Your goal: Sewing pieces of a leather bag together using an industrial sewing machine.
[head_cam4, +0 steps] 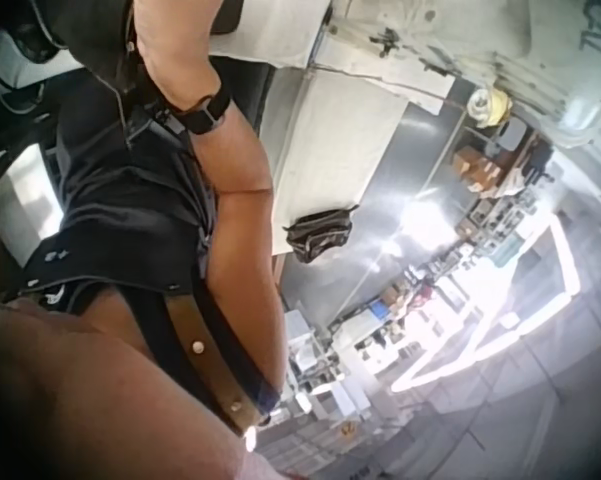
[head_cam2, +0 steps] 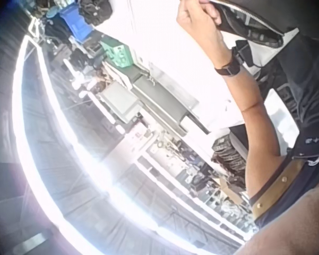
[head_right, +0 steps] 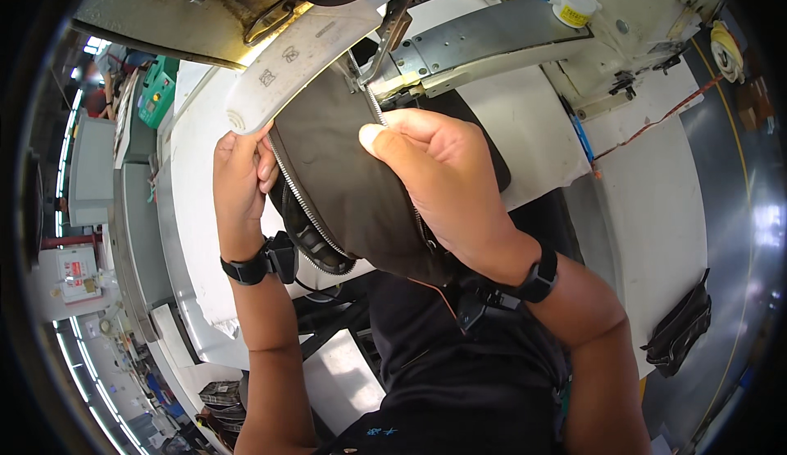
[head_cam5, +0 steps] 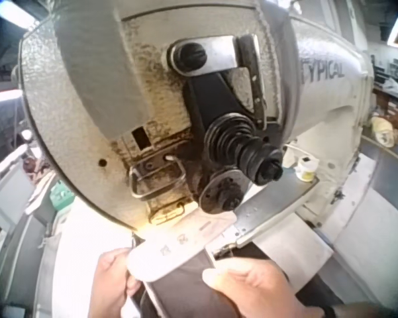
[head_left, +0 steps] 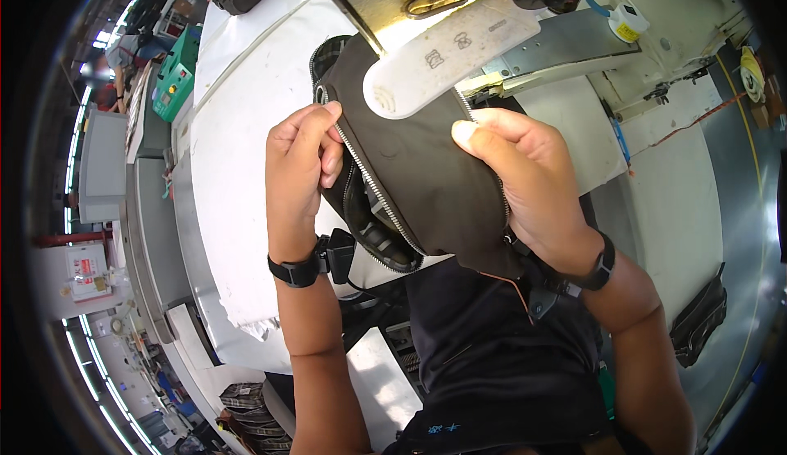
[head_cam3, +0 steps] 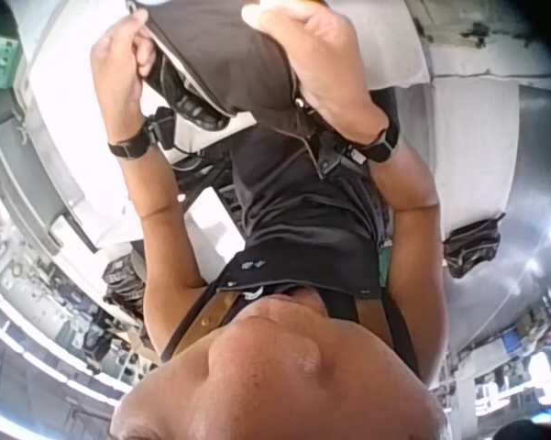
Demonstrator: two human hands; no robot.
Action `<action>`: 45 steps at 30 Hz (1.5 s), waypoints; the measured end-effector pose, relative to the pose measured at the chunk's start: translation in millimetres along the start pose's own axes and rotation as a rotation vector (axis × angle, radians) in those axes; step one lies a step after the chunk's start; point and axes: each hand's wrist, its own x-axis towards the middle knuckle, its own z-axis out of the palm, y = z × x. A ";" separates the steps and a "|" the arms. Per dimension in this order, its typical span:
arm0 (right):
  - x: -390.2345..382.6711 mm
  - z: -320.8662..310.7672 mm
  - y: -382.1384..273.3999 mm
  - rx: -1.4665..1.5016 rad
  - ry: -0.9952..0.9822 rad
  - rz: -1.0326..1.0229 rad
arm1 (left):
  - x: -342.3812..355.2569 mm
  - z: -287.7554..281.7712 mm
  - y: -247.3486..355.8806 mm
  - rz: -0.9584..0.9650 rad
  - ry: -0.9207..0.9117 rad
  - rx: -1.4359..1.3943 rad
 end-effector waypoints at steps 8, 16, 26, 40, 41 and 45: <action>23.0 2.7 -0.3 -0.033 0.028 -0.031 | 20.3 -4.9 -1.8 0.000 -0.014 -0.039; 24.2 -3.7 -3.8 -0.220 0.013 -0.064 | 25.8 -6.0 -2.1 0.005 -0.034 0.003; -27.8 -55.8 2.6 -1.080 -0.226 -0.683 | -60.1 5.2 -6.8 0.196 0.087 0.551; -44.0 -57.3 15.6 -0.871 -0.116 -0.648 | -119.3 21.7 -17.2 0.366 0.151 0.822; -43.1 -58.0 18.0 -0.879 -0.113 -0.650 | -121.3 22.8 -20.5 0.387 0.064 0.883; -42.6 -59.0 26.2 -0.893 -0.134 -0.777 | -122.0 34.6 -32.2 0.572 -0.009 1.081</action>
